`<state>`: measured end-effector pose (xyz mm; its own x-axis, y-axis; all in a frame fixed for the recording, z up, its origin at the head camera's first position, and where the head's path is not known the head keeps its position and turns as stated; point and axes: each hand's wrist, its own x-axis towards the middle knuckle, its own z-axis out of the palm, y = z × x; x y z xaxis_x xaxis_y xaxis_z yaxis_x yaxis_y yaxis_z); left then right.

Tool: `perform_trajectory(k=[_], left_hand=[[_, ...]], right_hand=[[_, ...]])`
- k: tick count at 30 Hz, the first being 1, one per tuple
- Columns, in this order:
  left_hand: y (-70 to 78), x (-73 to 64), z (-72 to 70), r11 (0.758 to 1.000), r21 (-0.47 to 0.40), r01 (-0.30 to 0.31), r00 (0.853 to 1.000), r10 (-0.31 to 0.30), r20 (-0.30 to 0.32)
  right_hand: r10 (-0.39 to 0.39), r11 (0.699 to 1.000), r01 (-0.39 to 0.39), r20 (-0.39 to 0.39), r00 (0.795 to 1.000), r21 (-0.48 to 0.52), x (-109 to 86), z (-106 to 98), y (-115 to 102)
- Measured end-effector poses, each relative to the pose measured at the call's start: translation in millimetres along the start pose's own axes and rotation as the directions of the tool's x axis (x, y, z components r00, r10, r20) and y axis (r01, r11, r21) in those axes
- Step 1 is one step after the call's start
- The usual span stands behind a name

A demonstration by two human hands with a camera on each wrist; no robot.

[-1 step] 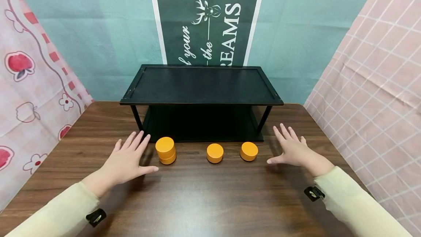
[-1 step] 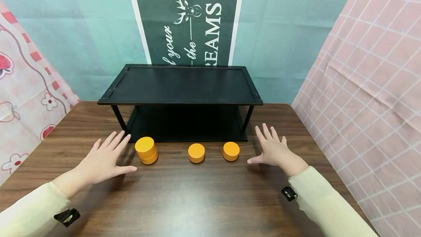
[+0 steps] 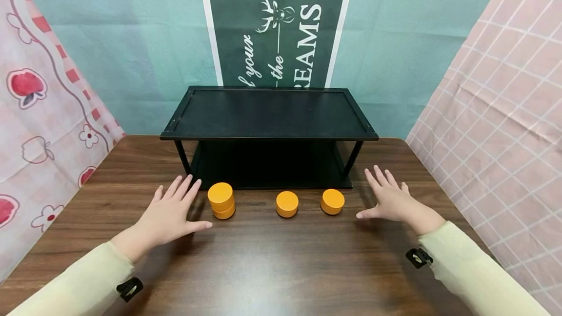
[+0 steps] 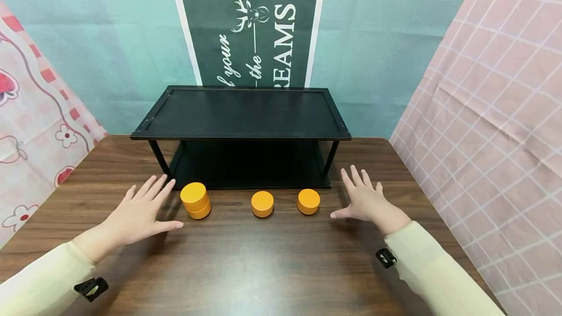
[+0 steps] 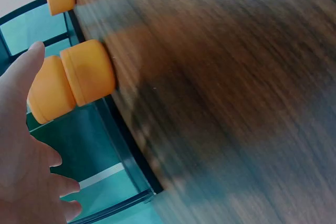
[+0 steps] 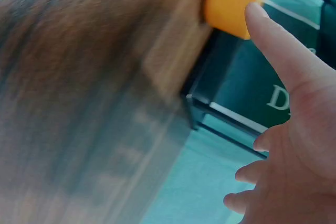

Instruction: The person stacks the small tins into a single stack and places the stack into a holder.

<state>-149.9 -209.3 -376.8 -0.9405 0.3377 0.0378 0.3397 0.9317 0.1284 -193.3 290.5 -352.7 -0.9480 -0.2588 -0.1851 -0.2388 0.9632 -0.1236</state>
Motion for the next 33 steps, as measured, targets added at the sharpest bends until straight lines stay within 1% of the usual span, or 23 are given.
perform_trajectory(k=[3, 8, 13, 15, 17, 18, 19, 20, 21, 22, 23, 25, 28, 29, 31, 33], left_hand=[[1.6, -0.4, -1.4, 1.000, -0.002, -0.005, 1.000, 0.005, -0.004], [2.4, 0.1, -4.5, 1.000, 0.003, -0.018, 1.000, 0.018, -0.015], [2.2, 2.9, -4.0, 1.000, -0.017, -0.015, 1.000, 0.015, 0.013], [2.6, 4.1, -3.1, 0.999, -0.035, -0.021, 1.000, 0.021, 0.009], [3.2, 5.6, -2.0, 0.997, -0.069, -0.031, 1.000, 0.030, -0.004], [3.2, 6.3, -1.1, 0.994, -0.100, -0.035, 0.999, 0.034, -0.008], [2.9, 7.2, -0.2, 0.989, -0.142, -0.043, 0.999, 0.042, -0.012], [2.6, 8.1, 0.6, 0.978, -0.202, -0.051, 0.999, 0.049, -0.012], [2.1, 9.2, 1.4, 0.962, -0.270, -0.049, 0.999, 0.050, -0.005], [1.5, 10.4, 2.1, 0.939, -0.342, -0.045, 0.999, 0.048, 0.002], [0.9, 11.5, 2.6, 0.907, -0.420, -0.039, 0.999, 0.047, 0.010], [0.2, 13.6, 3.4, 0.826, -0.564, -0.023, 0.999, 0.043, 0.023], [0.4, 16.1, 6.2, 0.693, -0.721, -0.002, 0.999, 0.041, 0.036], [0.5, 16.9, 7.9, 0.648, -0.762, 0.004, 0.998, 0.043, 0.042], [0.1, 18.3, 13.1, 0.571, -0.821, 0.017, 0.998, 0.045, 0.052], [-0.4, 19.7, 19.4, 0.508, -0.861, 0.030, 0.997, 0.043, 0.060]], right_hand=[[-0.010, 1.000, 0.010, -0.006, 1.000, 0.008, -0.8, 0, 0], [-0.052, 0.998, 0.054, -0.031, 0.998, 0.037, -1.9, 2, -4], [-0.078, 0.995, 0.081, -0.052, 0.996, 0.062, -2.0, 8, -8], [-0.100, 0.991, 0.106, -0.072, 0.992, 0.088, -1.4, 11, -9], [-0.125, 0.982, 0.135, -0.086, 0.988, 0.133, -0.7, 14, -11], [-0.138, 0.975, 0.151, -0.089, 0.986, 0.160, -0.2, 15, -11], [-0.151, 0.968, 0.166, -0.090, 0.984, 0.191, 0.4, 16, -12], [-0.160, 0.958, 0.176, -0.086, 0.983, 0.225, 1.0, 17, -13], [-0.166, 0.948, 0.181, -0.079, 0.983, 0.262, 1.4, 18, -14], [-0.170, 0.937, 0.185, -0.074, 0.983, 0.297, 1.9, 18, -15], [-0.173, 0.925, 0.186, -0.068, 0.982, 0.332, 2.2, 19, -15], [-0.177, 0.903, 0.186, -0.059, 0.982, 0.388, 3.1, 19, -17], [-0.174, 0.881, 0.174, -0.042, 0.984, 0.439, 4.5, 20, -19], [-0.172, 0.875, 0.169, -0.035, 0.984, 0.454, 5.3, 21, -19], [-0.166, 0.859, 0.157, -0.027, 0.986, 0.487, 7.0, 24, -20], [-0.160, 0.845, 0.151, -0.026, 0.987, 0.514, 9.0, 28, -21]])
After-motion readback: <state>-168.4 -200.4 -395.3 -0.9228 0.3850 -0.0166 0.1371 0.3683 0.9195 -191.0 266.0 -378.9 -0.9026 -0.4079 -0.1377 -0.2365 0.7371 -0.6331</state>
